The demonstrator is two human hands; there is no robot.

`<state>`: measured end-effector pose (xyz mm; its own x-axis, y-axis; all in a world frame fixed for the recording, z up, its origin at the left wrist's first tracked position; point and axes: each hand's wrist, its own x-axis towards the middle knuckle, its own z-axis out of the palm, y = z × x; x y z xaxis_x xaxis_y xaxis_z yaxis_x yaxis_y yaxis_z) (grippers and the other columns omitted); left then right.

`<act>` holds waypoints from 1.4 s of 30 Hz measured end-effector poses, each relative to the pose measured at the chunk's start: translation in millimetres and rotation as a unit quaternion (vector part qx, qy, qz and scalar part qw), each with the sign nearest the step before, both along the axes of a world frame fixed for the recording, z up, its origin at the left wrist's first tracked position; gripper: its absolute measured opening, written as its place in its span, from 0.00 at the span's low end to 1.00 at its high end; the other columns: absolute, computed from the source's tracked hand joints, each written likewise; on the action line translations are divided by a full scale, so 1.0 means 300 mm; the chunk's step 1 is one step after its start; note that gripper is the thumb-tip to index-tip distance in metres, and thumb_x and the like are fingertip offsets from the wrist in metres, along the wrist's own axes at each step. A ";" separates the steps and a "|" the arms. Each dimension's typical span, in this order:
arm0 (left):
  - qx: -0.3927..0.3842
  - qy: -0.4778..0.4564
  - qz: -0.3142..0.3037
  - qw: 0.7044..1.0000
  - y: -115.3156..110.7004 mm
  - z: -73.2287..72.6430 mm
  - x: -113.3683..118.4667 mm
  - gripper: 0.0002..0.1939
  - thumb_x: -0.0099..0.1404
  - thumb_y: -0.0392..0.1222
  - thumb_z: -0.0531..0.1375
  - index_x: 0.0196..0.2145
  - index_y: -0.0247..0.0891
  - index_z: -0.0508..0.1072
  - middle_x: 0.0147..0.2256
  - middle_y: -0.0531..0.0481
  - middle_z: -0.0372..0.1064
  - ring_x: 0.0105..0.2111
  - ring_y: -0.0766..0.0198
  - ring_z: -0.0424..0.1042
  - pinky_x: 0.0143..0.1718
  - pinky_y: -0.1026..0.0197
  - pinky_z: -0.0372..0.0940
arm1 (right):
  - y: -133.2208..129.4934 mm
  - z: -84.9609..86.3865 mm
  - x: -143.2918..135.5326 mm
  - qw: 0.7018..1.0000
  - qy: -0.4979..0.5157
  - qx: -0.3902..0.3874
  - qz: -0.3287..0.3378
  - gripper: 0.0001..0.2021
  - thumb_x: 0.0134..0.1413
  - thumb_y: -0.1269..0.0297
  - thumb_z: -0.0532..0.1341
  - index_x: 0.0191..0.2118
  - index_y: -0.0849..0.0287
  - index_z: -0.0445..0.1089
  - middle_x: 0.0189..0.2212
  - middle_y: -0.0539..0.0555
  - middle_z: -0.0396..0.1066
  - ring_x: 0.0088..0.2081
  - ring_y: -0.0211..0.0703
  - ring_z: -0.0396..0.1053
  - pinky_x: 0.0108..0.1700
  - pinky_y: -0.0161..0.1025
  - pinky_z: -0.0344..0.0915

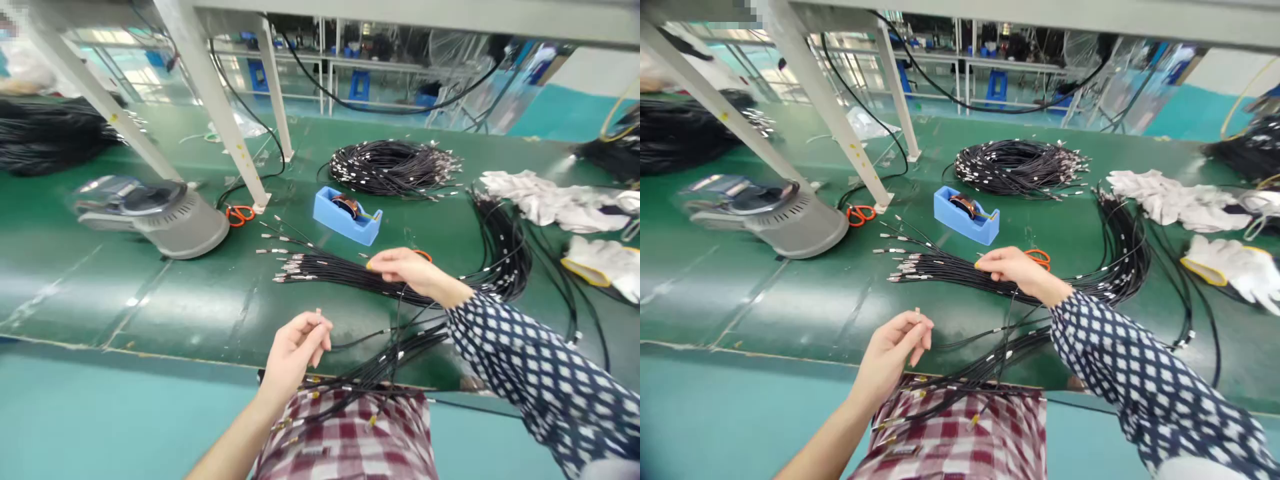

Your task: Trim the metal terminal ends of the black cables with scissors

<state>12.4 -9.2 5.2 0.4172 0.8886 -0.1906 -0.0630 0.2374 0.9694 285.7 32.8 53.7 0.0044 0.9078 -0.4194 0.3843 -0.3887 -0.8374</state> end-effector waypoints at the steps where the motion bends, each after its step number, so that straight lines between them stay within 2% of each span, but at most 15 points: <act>1: -0.005 -0.015 0.010 1.000 0.002 0.014 0.009 0.16 0.63 0.53 0.64 0.34 0.34 0.73 0.22 0.53 0.68 0.15 0.74 0.58 0.19 0.68 0.53 | -0.037 0.001 -0.031 0.999 0.043 -0.006 0.019 0.15 0.56 0.53 0.64 0.40 0.61 0.75 0.34 0.51 0.73 0.28 0.32 0.65 0.33 0.34 0.64; 4: -0.010 -0.017 0.022 1.000 0.008 0.053 0.033 0.16 0.62 0.51 0.65 0.38 0.34 0.75 0.22 0.54 0.68 0.14 0.75 0.59 0.18 0.68 0.54 | -0.129 0.007 -0.120 0.987 0.147 -0.029 0.058 0.18 0.51 0.48 0.65 0.35 0.61 0.76 0.26 0.49 0.69 0.24 0.31 0.60 0.28 0.34 0.56; 8: -0.005 0.033 0.021 0.999 0.004 0.087 0.048 0.17 0.60 0.48 0.66 0.42 0.34 0.76 0.20 0.56 0.66 0.14 0.75 0.59 0.16 0.69 0.54 | -0.176 0.004 -0.181 0.975 0.211 -0.035 0.065 0.18 0.50 0.47 0.65 0.33 0.59 0.76 0.26 0.49 0.69 0.23 0.31 0.58 0.28 0.35 0.53; 12: 0.032 0.078 0.040 0.996 0.000 0.095 0.055 0.11 0.58 0.43 0.67 0.36 0.34 0.78 0.18 0.56 0.65 0.15 0.74 0.58 0.16 0.69 0.54 | -0.173 -0.011 -0.189 0.975 0.202 -0.028 0.084 0.16 0.53 0.49 0.63 0.33 0.59 0.76 0.21 0.47 0.66 0.23 0.34 0.58 0.30 0.36 0.52; 17: 0.115 0.146 0.066 0.980 -0.008 0.080 0.057 0.04 0.58 0.39 0.67 0.30 0.36 0.78 0.24 0.52 0.73 0.19 0.71 0.63 0.22 0.67 0.60 | -0.167 -0.028 -0.193 0.980 0.167 -0.011 0.111 0.16 0.56 0.50 0.60 0.33 0.59 0.75 0.19 0.47 0.65 0.24 0.36 0.59 0.30 0.37 0.53; 21: 0.172 0.195 0.095 0.961 -0.023 0.057 0.059 0.02 0.58 0.37 0.66 0.29 0.37 0.78 0.24 0.53 0.72 0.21 0.70 0.64 0.25 0.67 0.61 | -0.177 -0.047 -0.209 0.984 0.156 -0.007 0.088 0.15 0.55 0.51 0.60 0.35 0.58 0.76 0.19 0.47 0.66 0.23 0.36 0.62 0.30 0.37 0.57; 24: 0.130 0.158 0.103 0.973 -0.022 0.042 0.062 0.03 0.59 0.38 0.66 0.29 0.37 0.75 0.25 0.53 0.71 0.22 0.71 0.63 0.25 0.68 0.61 | -0.188 -0.072 -0.227 0.980 0.189 -0.015 0.052 0.17 0.57 0.50 0.59 0.38 0.58 0.76 0.25 0.49 0.71 0.22 0.34 0.63 0.30 0.36 0.59; 26: 0.053 0.104 0.103 0.988 -0.014 0.037 0.062 0.06 0.60 0.39 0.66 0.28 0.36 0.73 0.25 0.54 0.69 0.20 0.73 0.61 0.21 0.69 0.58 | -0.193 -0.090 -0.239 0.977 0.214 -0.012 0.014 0.18 0.58 0.50 0.58 0.44 0.57 0.75 0.35 0.52 0.74 0.21 0.31 0.63 0.29 0.36 0.60; 28: -0.025 0.055 0.104 0.993 -0.005 0.035 0.059 0.08 0.60 0.41 0.66 0.29 0.36 0.72 0.23 0.56 0.67 0.17 0.75 0.58 0.16 0.71 0.52 | -0.196 -0.103 -0.250 0.976 0.215 0.006 -0.025 0.18 0.59 0.50 0.58 0.47 0.56 0.73 0.42 0.54 0.74 0.22 0.30 0.64 0.30 0.36 0.62; 31: -0.078 0.014 0.102 0.992 0.006 0.037 0.054 0.10 0.60 0.43 0.67 0.30 0.35 0.71 0.20 0.57 0.63 0.14 0.78 0.54 0.14 0.72 0.47 | -0.202 -0.112 -0.269 0.980 0.184 0.058 -0.042 0.16 0.58 0.50 0.59 0.44 0.55 0.74 0.42 0.54 0.74 0.31 0.36 0.68 0.36 0.37 0.65; 34: -0.093 -0.001 0.095 0.991 0.009 0.040 0.053 0.10 0.61 0.43 0.67 0.31 0.34 0.71 0.20 0.57 0.63 0.14 0.78 0.54 0.14 0.72 0.47 | -0.210 -0.115 -0.294 0.984 0.143 0.102 -0.033 0.16 0.53 0.51 0.65 0.44 0.54 0.75 0.44 0.54 0.73 0.39 0.42 0.69 0.34 0.37 0.64; 36: -0.097 -0.004 0.090 0.991 0.007 0.039 0.051 0.10 0.61 0.43 0.67 0.31 0.34 0.71 0.20 0.57 0.63 0.14 0.78 0.54 0.14 0.72 0.47 | -0.212 -0.120 -0.308 0.983 0.133 0.119 -0.034 0.14 0.51 0.53 0.67 0.41 0.53 0.76 0.41 0.54 0.73 0.38 0.42 0.69 0.32 0.37 0.62; 38: -0.091 -0.009 0.082 0.992 0.004 0.037 0.047 0.10 0.61 0.43 0.67 0.33 0.35 0.72 0.20 0.57 0.64 0.15 0.77 0.55 0.15 0.72 0.47 | -0.211 -0.124 -0.313 0.980 0.139 0.133 -0.042 0.08 0.53 0.56 0.66 0.35 0.54 0.76 0.36 0.53 0.74 0.36 0.41 0.69 0.33 0.38 0.62; 40: -0.073 -0.019 0.074 0.994 0.000 0.036 0.039 0.09 0.65 0.43 0.64 0.39 0.36 0.72 0.21 0.57 0.66 0.15 0.76 0.56 0.16 0.71 0.51 | -0.207 -0.120 -0.308 0.978 0.138 0.144 -0.059 0.07 0.54 0.58 0.65 0.30 0.55 0.76 0.31 0.52 0.74 0.34 0.40 0.69 0.36 0.39 0.64; 42: -0.050 -0.028 0.060 0.997 -0.004 0.038 0.030 0.13 0.68 0.43 0.60 0.48 0.38 0.69 0.23 0.56 0.70 0.16 0.75 0.61 0.19 0.70 0.57 | -0.201 -0.108 -0.297 0.978 0.138 0.141 -0.073 0.07 0.53 0.59 0.66 0.30 0.55 0.76 0.31 0.52 0.74 0.33 0.40 0.69 0.36 0.39 0.64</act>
